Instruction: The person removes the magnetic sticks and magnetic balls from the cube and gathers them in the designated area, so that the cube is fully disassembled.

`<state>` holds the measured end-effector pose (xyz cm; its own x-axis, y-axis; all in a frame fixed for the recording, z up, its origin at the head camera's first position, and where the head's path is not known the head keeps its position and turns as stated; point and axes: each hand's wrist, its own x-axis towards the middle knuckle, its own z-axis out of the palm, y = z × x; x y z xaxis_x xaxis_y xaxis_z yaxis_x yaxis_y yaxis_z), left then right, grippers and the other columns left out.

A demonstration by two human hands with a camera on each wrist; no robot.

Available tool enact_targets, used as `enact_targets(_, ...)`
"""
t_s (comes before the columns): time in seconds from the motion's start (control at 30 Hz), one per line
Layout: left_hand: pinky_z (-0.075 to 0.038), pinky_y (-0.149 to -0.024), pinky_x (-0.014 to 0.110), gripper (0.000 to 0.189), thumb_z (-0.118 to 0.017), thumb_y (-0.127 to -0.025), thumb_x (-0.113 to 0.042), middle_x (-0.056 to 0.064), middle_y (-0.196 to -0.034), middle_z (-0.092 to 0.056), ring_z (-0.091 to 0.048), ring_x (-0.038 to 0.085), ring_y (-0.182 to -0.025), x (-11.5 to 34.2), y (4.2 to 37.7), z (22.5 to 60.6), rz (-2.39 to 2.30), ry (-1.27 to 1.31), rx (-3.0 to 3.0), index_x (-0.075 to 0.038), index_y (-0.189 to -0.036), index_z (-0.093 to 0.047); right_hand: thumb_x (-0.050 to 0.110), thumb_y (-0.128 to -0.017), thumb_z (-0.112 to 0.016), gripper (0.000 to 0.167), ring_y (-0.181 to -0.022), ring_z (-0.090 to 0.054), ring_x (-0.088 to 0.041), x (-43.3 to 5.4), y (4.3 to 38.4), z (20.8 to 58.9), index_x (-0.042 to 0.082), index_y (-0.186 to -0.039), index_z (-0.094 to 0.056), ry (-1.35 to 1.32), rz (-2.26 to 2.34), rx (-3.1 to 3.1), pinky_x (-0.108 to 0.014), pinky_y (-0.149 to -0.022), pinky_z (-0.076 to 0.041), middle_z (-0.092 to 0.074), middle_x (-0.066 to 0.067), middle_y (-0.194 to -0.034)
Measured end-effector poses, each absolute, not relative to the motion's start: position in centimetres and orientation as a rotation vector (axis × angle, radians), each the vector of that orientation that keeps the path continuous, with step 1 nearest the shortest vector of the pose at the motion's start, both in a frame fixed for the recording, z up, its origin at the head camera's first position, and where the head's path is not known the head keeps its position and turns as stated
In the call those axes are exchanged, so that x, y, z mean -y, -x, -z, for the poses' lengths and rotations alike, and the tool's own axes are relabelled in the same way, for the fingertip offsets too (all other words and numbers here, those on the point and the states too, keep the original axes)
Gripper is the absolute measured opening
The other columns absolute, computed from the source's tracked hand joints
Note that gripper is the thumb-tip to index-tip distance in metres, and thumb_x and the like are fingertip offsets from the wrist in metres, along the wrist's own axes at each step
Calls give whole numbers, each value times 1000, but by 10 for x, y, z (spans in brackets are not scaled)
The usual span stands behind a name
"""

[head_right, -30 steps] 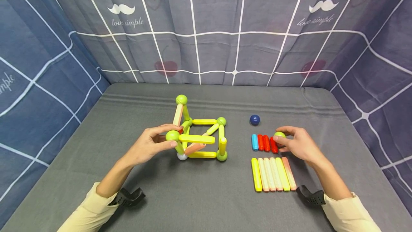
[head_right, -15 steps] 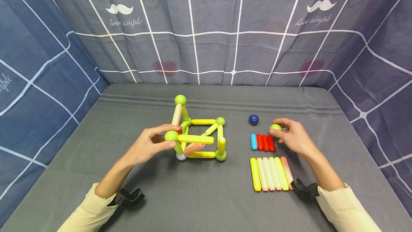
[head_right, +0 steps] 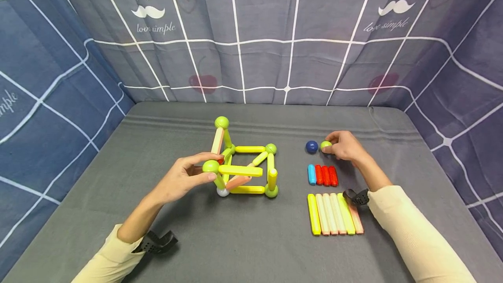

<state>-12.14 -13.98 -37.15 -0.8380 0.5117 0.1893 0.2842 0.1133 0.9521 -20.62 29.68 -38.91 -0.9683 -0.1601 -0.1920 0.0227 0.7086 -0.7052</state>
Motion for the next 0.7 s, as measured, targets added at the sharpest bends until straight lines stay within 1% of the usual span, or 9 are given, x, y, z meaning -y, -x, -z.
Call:
enact_targets(0.13,-53,-75,29,44,-71,-91,-10,17,-136,-55,-68,26,-90,140,121,371,-1781,-798,-2230,-4,-133,-60,11,-94,-67,48,-89,-60,-29,-297,208,392,-16,-129,-49,116,1111,-2650,-34,-68,-54,-57,-32,-118)
enact_targets(0.23,-53,-76,30,46,-71,-92,-10,15,-137,-55,-68,26,-93,139,121,372,-1782,-812,-2235,-2,-135,-59,11,-94,-66,49,-91,-60,-31,-297,208,392,-15,-131,-48,114,1108,-2651,-35,-70,-54,-54,-33,-121)
enact_targets(0.33,-54,-78,30,48,-71,-91,-8,13,-138,-55,-68,26,-95,139,122,371,-1798,-814,-2226,-5,-137,-58,12,-94,-67,51,-94,-60,-33,-298,206,391,-15,-132,-47,123,1110,-2656,-37,-72,-55,-52,-34,-124)
enact_targets(0.43,-54,-77,29,51,-71,-90,-7,13,-135,-57,-69,29,-93,138,122,371,-1823,-795,-2207,-9,-139,-56,11,-93,-67,51,-96,-61,-34,-298,204,390,-16,-132,-47,138,1108,-2674,-37,-73,-56,-50,-36,-126)
enact_targets(0.57,-55,-75,29,54,-72,-89,-5,21,-132,-55,-69,32,-90,137,123,372,-1858,-771,-2167,-9,-140,-54,9,-93,-67,51,-97,-62,-38,-300,200,390,-16,-132,-46,159,1122,-2702,-36,-72,-57,-48,-39,-129)
enact_targets(0.7,-56,-77,30,53,-72,-89,-5,26,-133,-52,-69,29,-91,137,125,373,-1864,-774,-2160,-8,-139,-54,6,-94,-66,48,-96,-63,-38,-302,195,390,-16,-132,-47,169,1171,-2722,-35,-69,-58,-48,-40,-128)
